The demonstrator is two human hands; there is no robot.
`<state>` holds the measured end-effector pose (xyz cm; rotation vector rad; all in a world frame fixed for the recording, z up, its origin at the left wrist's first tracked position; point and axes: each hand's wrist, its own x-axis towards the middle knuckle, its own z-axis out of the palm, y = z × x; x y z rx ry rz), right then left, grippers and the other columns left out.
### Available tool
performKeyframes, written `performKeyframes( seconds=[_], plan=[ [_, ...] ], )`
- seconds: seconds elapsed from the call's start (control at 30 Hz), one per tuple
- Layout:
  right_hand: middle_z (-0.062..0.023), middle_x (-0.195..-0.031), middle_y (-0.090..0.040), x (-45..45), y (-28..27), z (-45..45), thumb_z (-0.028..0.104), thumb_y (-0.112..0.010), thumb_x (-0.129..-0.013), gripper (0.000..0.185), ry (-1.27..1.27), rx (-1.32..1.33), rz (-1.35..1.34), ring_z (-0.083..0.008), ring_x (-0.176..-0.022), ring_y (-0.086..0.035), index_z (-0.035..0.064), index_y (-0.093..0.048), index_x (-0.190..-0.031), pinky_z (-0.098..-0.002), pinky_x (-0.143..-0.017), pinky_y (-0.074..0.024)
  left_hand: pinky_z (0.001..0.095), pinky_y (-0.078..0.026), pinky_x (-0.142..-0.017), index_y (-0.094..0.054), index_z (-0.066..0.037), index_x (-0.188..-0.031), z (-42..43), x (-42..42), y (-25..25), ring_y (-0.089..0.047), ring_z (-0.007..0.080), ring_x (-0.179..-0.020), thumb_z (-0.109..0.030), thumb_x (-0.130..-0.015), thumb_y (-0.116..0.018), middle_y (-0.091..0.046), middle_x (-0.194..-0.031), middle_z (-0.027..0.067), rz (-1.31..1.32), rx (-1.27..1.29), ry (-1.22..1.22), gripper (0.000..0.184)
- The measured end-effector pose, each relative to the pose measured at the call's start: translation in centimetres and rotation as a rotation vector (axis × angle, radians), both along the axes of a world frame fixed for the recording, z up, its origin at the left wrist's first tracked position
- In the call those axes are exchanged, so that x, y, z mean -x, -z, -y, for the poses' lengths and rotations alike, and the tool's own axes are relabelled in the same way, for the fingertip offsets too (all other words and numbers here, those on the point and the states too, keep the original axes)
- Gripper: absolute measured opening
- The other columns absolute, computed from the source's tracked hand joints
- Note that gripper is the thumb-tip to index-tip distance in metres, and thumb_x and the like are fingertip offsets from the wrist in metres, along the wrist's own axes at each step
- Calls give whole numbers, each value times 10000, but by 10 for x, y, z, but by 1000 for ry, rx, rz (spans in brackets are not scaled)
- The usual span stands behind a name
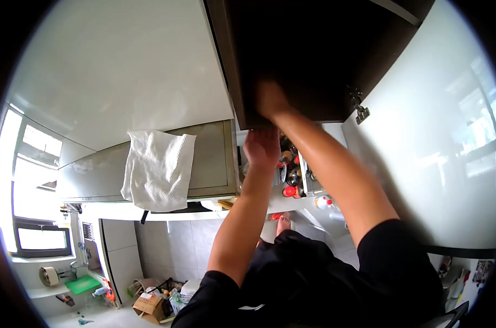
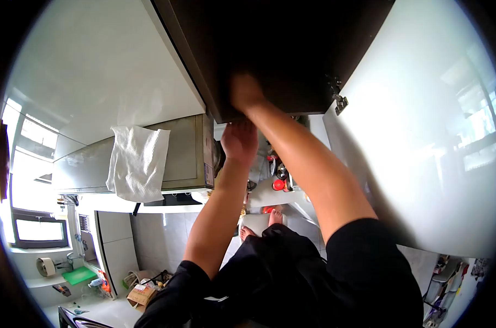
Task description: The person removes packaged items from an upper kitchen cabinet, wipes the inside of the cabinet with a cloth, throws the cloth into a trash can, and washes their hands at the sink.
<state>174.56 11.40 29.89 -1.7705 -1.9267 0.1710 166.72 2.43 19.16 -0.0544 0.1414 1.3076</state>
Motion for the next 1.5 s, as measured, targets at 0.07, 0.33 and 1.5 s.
performKeyframes(
  seconds=[0.07,0.33,1.5],
  plan=[
    [-212,-972,-708,7,-9,37,63,-586,-857,194,-40,69,42,-401,-957,-680,39,-738,-976,-422,-870,-566,444,-415,-1092,-584,-77,-1268,-11,-4,2,-556,255,-1250,-259,-1012,-383,-598,-1343,100,44,-74,-35,374],
    [-151,-960,-722,-21,-13,103,136,-656,-867,167,-31,-222,-273,-362,-929,-679,112,-758,-996,-428,-813,-557,425,-399,-1137,-639,-59,-1229,-10,0,-19,-584,267,-1227,-210,-953,-474,-678,-1216,104,76,-287,-42,356],
    [-153,-1146,-690,-89,-30,26,181,-598,-909,232,241,-169,200,-353,-1074,-654,132,-714,-1104,-454,-941,-531,471,-322,-1197,-507,8,-1302,21,-9,-7,-461,319,-1330,-294,-1049,-362,-526,-1390,154,55,154,101,419]
  ],
)
